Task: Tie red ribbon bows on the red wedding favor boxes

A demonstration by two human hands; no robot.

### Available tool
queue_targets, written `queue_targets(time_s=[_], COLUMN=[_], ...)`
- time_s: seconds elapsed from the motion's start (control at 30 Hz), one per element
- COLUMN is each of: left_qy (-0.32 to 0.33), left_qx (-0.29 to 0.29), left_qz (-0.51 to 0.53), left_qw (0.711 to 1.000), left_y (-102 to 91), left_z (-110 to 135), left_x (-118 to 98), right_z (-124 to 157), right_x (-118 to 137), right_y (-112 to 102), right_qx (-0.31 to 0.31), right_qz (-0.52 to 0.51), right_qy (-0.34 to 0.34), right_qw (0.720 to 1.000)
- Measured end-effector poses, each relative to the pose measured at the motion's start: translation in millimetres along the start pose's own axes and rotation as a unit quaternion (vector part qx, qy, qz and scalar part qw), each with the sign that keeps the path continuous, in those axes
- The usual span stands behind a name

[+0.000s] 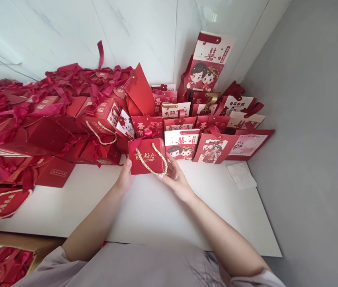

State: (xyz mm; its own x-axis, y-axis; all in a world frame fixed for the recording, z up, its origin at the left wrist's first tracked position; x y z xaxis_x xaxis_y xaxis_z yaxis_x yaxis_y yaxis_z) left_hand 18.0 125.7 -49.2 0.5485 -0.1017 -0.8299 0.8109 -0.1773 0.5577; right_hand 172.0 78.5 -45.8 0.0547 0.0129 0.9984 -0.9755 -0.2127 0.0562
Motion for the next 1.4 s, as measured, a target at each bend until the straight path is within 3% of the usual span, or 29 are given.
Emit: queue_targets(time_s=[0.2, 0.37, 0.7, 1.2, 1.4], left_qy=[0.009, -0.014, 0.000, 0.012, 0.011], left_qx=[0.000, -0.019, -0.006, 0.026, 0.019], left_qz=[-0.007, 0.016, -0.001, -0.045, -0.057], left_qw=[1.000, 1.000, 1.000, 0.999, 0.998], left_y=[-4.1, -6.8, -6.0, -3.7, -5.0], left_z=[-0.9, 1.7, 1.9, -2.7, -5.2], left_x=[-3.8, 0.1, 0.3, -0.7, -3.9], right_z=[3.5, 4.2, 4.4, 1.4, 1.5], right_x=[-4.7, -6.3, -6.0, -15.3, -5.7], right_y=[2.4, 1.1, 2.1, -0.9, -4.0], right_qx=[0.019, -0.002, -0.015, -0.035, -0.055], right_qz=[-0.085, -0.094, -0.120, -0.119, -0.081], right_qy=[0.003, 0.015, 0.032, 0.064, 0.020], right_qw=[0.996, 0.995, 0.992, 0.990, 0.995])
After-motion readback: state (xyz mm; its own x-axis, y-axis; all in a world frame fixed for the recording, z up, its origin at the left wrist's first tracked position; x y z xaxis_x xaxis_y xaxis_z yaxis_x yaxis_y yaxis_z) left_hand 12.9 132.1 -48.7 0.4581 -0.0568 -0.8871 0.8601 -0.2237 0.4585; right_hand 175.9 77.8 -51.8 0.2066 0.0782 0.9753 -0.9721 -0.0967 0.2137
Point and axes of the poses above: each hand's wrist, its own z-axis away from the middle knuckle, its own y-axis out of the palm, x = y × z, the point moved 10 cm from there along -z, towards the middle knuckle, and after that the axes turned 10 degrees about z, right-handed, at the moved point
